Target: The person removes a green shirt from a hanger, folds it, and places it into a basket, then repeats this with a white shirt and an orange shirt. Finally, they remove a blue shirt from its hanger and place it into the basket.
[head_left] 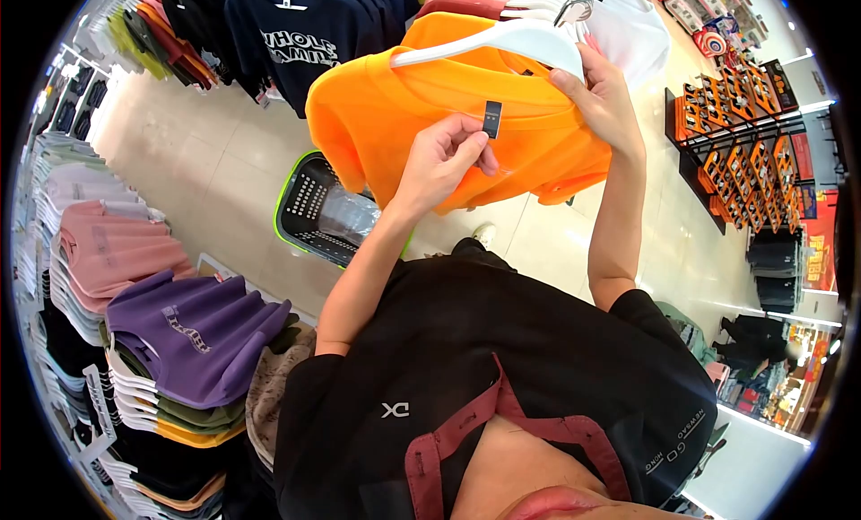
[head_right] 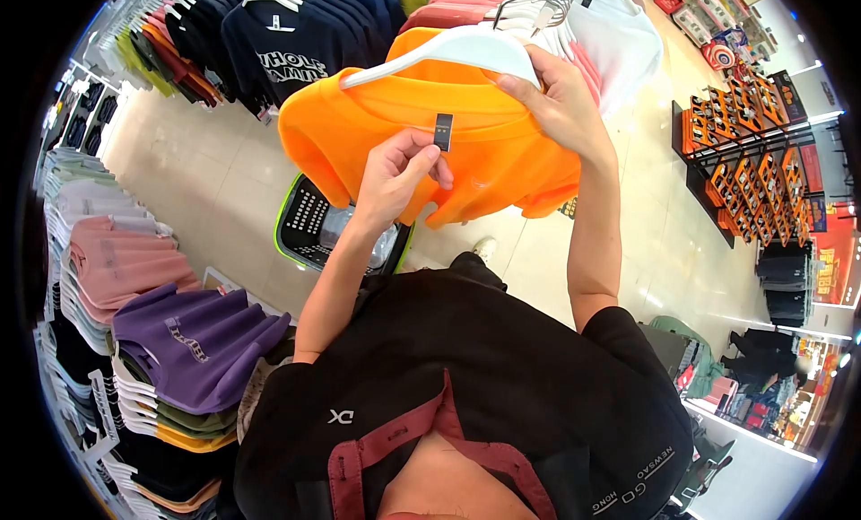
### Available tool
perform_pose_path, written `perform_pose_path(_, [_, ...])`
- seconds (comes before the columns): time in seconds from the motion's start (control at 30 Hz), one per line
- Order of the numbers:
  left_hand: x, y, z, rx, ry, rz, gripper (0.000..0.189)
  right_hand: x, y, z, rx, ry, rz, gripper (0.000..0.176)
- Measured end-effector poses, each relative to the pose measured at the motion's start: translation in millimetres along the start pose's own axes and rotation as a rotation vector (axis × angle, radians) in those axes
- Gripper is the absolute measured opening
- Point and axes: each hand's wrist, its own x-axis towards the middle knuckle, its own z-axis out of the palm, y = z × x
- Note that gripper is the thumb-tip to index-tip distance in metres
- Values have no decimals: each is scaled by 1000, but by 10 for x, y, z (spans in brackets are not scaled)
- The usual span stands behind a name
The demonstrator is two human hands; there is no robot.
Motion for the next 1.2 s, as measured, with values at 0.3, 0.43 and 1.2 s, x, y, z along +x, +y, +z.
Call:
perform_pose_path(0.3, [-16,13,20,37,-16,-3,11,-22,3,-13,-3,-15,4,29])
perform_pose_path(0.43, [-31,4,40,51,-16,-5,12,-56,49,-42,-21,-9,29,32])
perform_pose_path(1.2, [-55,0,-51,0,-15,9,20,-77,145,-15,-34,-3,48,33])
